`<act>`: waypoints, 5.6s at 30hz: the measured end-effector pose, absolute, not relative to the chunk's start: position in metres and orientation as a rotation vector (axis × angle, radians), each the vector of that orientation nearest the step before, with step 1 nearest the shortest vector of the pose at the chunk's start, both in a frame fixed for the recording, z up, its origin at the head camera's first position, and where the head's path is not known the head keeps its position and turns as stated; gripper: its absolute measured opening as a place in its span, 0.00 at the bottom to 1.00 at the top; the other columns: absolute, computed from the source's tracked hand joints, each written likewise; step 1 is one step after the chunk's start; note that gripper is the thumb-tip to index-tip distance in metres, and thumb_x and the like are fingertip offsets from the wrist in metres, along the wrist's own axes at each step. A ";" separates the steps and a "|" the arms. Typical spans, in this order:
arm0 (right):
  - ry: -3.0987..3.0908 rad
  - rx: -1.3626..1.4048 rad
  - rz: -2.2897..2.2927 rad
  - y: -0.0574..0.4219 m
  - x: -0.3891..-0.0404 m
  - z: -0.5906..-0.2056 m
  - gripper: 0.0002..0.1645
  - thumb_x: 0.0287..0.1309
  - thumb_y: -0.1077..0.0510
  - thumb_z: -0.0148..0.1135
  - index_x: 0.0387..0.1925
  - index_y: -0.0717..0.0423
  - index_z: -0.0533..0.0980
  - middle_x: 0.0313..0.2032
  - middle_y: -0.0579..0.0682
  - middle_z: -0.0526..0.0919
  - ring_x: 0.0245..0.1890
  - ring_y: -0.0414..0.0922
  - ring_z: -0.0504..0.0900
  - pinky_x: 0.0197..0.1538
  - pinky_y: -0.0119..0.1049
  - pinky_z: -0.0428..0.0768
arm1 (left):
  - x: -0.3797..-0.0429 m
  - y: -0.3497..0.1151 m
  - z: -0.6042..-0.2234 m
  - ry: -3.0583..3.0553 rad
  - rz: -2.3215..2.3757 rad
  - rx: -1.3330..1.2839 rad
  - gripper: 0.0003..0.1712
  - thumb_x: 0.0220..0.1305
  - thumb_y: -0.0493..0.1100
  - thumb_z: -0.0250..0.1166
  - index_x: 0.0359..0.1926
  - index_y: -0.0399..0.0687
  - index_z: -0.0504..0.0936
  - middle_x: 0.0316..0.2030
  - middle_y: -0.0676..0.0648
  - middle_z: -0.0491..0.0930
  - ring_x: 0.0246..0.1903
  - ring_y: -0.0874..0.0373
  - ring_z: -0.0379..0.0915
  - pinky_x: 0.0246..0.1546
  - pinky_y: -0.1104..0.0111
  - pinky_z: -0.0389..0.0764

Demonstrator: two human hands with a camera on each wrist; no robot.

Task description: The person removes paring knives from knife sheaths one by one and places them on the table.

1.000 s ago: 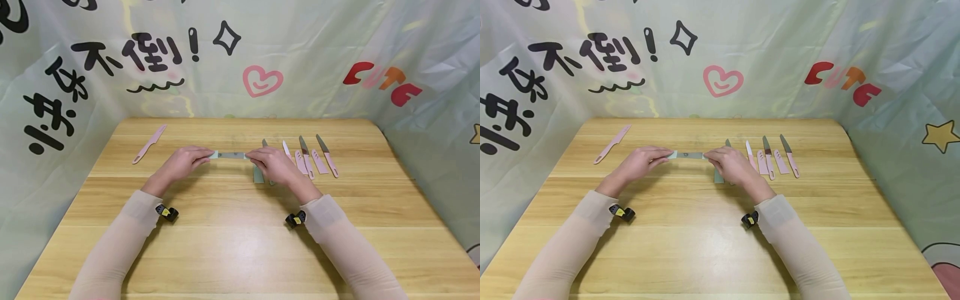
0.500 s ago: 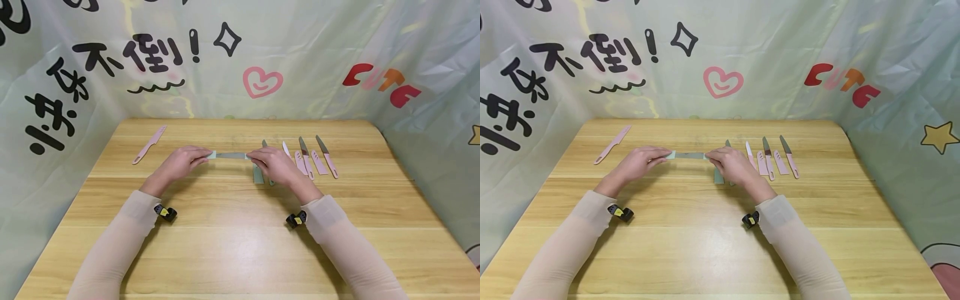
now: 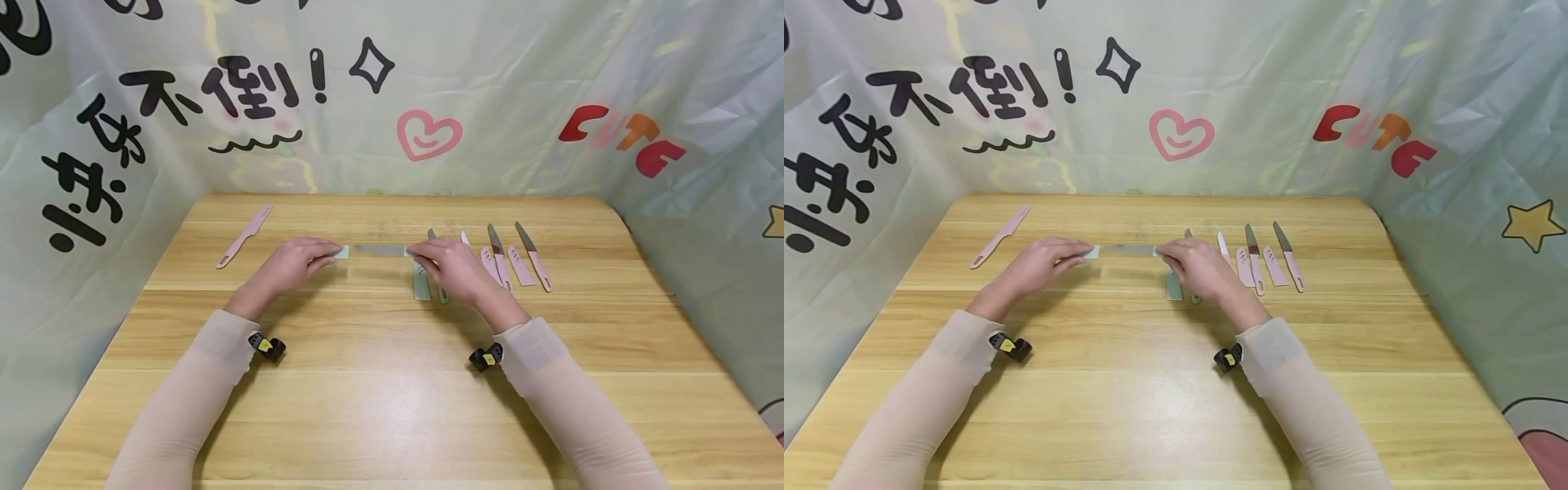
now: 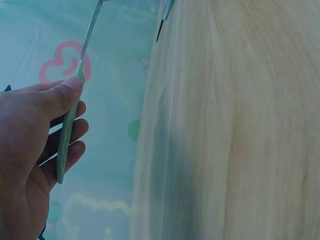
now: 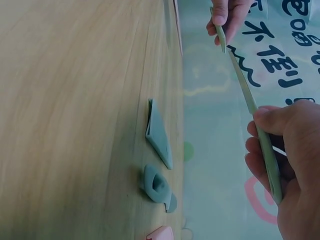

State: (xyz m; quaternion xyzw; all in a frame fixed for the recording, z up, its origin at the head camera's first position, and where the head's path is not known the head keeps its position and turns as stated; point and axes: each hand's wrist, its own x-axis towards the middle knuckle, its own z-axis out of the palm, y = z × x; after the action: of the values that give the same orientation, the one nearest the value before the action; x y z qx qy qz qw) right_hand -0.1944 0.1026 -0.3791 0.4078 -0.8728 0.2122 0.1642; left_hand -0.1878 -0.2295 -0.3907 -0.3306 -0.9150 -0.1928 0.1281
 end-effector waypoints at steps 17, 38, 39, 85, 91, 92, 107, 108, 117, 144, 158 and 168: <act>-2.695 0.865 0.563 0.084 -0.193 -0.374 0.13 0.68 0.56 0.61 0.49 0.57 0.83 0.37 0.50 0.86 0.29 0.43 0.79 0.31 0.36 0.78 | -0.188 -0.220 -0.391 -2.653 -0.557 -1.007 0.19 0.66 0.41 0.66 0.57 0.43 0.82 0.52 0.42 0.82 0.53 0.46 0.77 0.55 0.53 0.78; -2.910 0.543 0.477 0.057 -0.190 -0.379 0.11 0.65 0.58 0.62 0.46 0.58 0.84 0.37 0.52 0.87 0.22 0.42 0.79 0.23 0.35 0.79 | -0.192 -0.203 -0.395 -2.695 -0.505 -1.079 0.21 0.68 0.41 0.64 0.60 0.40 0.79 0.54 0.41 0.80 0.53 0.47 0.78 0.53 0.56 0.80; -2.919 0.536 0.471 0.055 -0.190 -0.379 0.11 0.65 0.58 0.62 0.46 0.58 0.84 0.36 0.52 0.87 0.22 0.42 0.79 0.24 0.35 0.79 | -0.192 -0.202 -0.395 -2.688 -0.501 -1.087 0.21 0.68 0.40 0.64 0.60 0.40 0.79 0.53 0.41 0.81 0.52 0.48 0.78 0.53 0.56 0.80; -3.159 0.277 0.446 0.018 -0.193 -0.393 0.21 0.61 0.54 0.60 0.52 0.62 0.76 0.27 0.54 0.79 0.29 0.52 0.79 0.27 0.43 0.81 | -0.200 -0.189 -0.393 -2.691 -0.277 -1.333 0.16 0.62 0.35 0.68 0.52 0.42 0.82 0.50 0.45 0.82 0.50 0.51 0.78 0.51 0.61 0.80; -3.156 0.281 0.435 0.018 -0.194 -0.396 0.21 0.61 0.54 0.61 0.51 0.62 0.76 0.26 0.52 0.78 0.29 0.51 0.78 0.27 0.41 0.80 | -0.202 -0.186 -0.396 -2.679 -0.208 -1.375 0.16 0.59 0.34 0.69 0.50 0.44 0.83 0.48 0.45 0.82 0.47 0.53 0.79 0.48 0.63 0.82; -3.155 0.286 0.439 0.018 -0.194 -0.397 0.20 0.61 0.54 0.61 0.51 0.62 0.76 0.25 0.52 0.78 0.28 0.51 0.78 0.26 0.40 0.80 | -0.203 -0.186 -0.396 -2.678 -0.195 -1.375 0.16 0.59 0.34 0.69 0.50 0.44 0.83 0.48 0.45 0.82 0.48 0.53 0.79 0.49 0.63 0.81; -3.144 0.350 0.375 0.016 -0.196 -0.401 0.27 0.62 0.53 0.61 0.59 0.64 0.73 0.27 0.54 0.80 0.23 0.46 0.78 0.25 0.38 0.78 | -0.203 -0.182 -0.398 -2.701 -0.124 -1.371 0.18 0.60 0.35 0.69 0.52 0.45 0.83 0.51 0.45 0.82 0.53 0.51 0.77 0.54 0.61 0.79; -3.148 0.348 0.373 0.016 -0.196 -0.401 0.28 0.62 0.53 0.61 0.60 0.64 0.73 0.27 0.54 0.80 0.22 0.47 0.78 0.24 0.38 0.78 | -0.203 -0.182 -0.398 -2.705 -0.122 -1.370 0.18 0.60 0.35 0.69 0.52 0.45 0.83 0.51 0.45 0.82 0.53 0.51 0.76 0.55 0.61 0.79; -3.165 0.406 0.400 0.020 -0.201 -0.402 0.40 0.65 0.54 0.60 0.74 0.59 0.57 0.22 0.52 0.79 0.19 0.45 0.74 0.17 0.35 0.73 | -0.203 -0.177 -0.399 -2.733 -0.116 -1.402 0.20 0.58 0.33 0.70 0.52 0.46 0.83 0.52 0.46 0.81 0.54 0.52 0.75 0.55 0.61 0.78; -3.200 0.388 0.604 0.034 -0.200 -0.400 0.07 0.66 0.55 0.62 0.37 0.55 0.80 0.29 0.49 0.80 0.26 0.44 0.77 0.26 0.33 0.73 | -0.186 -0.154 -0.404 -2.629 -0.048 -1.652 0.18 0.61 0.31 0.68 0.51 0.47 0.83 0.53 0.49 0.81 0.57 0.54 0.73 0.59 0.64 0.75; -3.179 0.405 0.582 0.034 -0.200 -0.401 0.07 0.66 0.56 0.62 0.38 0.55 0.81 0.31 0.49 0.82 0.26 0.44 0.78 0.25 0.33 0.74 | -0.183 -0.150 -0.408 -2.596 -0.019 -1.679 0.17 0.64 0.29 0.64 0.52 0.48 0.83 0.53 0.50 0.81 0.55 0.55 0.76 0.54 0.66 0.79; -3.169 0.421 0.566 0.035 -0.200 -0.403 0.07 0.65 0.55 0.63 0.37 0.54 0.80 0.31 0.49 0.81 0.25 0.44 0.77 0.24 0.32 0.73 | -0.185 -0.155 -0.408 -2.601 -0.017 -1.583 0.14 0.63 0.34 0.66 0.50 0.47 0.83 0.50 0.50 0.82 0.54 0.54 0.77 0.55 0.65 0.79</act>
State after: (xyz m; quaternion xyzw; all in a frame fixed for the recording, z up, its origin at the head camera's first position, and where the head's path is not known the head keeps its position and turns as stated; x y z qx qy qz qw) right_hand -0.2004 0.0345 -0.4026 0.1295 -0.9747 0.1742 -0.0527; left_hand -0.1855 -0.1551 -0.4076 -0.5192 -0.8533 -0.0057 0.0484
